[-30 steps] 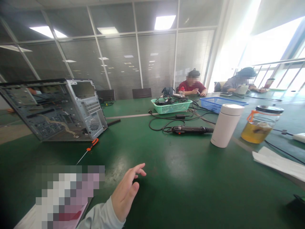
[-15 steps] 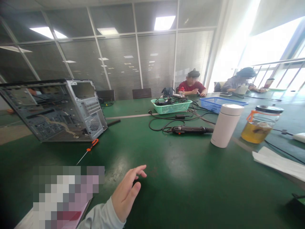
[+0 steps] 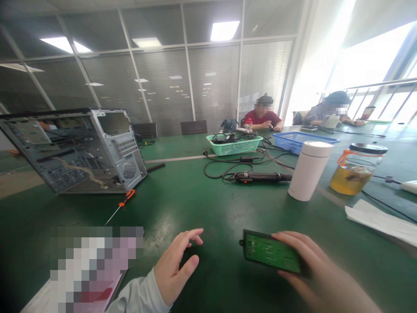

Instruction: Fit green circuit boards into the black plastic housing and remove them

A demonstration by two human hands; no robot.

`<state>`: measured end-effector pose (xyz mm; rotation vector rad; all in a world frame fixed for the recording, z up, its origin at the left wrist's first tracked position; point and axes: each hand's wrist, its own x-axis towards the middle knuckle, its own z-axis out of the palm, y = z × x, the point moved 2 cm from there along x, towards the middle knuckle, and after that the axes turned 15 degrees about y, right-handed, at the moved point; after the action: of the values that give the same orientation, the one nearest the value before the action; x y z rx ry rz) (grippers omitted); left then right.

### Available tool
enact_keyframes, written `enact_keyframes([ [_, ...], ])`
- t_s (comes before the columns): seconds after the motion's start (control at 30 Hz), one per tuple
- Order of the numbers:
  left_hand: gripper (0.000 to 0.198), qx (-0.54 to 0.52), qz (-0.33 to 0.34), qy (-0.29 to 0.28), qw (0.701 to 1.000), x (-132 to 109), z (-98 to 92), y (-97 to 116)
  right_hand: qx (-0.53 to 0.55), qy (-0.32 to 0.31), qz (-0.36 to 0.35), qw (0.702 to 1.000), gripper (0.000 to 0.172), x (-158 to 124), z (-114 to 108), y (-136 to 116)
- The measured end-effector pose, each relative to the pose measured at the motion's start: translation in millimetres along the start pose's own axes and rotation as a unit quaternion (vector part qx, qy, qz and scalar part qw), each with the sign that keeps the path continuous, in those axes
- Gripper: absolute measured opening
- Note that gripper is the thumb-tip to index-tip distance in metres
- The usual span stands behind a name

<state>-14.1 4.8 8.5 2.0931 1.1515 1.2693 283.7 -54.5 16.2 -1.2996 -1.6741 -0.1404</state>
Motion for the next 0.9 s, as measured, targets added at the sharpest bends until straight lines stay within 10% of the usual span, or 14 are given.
enact_keyframes([
  [0.23, 0.074, 0.023, 0.021, 0.029, 0.999, -2, 2.1, -2, 0.105, -0.121, 0.002, 0.987, 0.038, 38, 67, -65],
  [0.43, 0.039, 0.028, -0.046, 0.071, 0.996, 8, -1.7, -7, 0.27, -0.135, 0.165, 0.939, 0.041, 35, 102, -64],
  [0.73, 0.042, -0.074, -0.203, 0.079, 0.973, 7, -0.5, -13, 0.416, -0.213, 0.425, 0.775, 0.069, 22, 116, -58],
  [0.9, 0.05, -0.049, -0.203, 0.04, 0.977, 9, -1.2, -10, 0.39, -0.278, 0.604, 0.637, 0.048, 24, 113, -66],
])
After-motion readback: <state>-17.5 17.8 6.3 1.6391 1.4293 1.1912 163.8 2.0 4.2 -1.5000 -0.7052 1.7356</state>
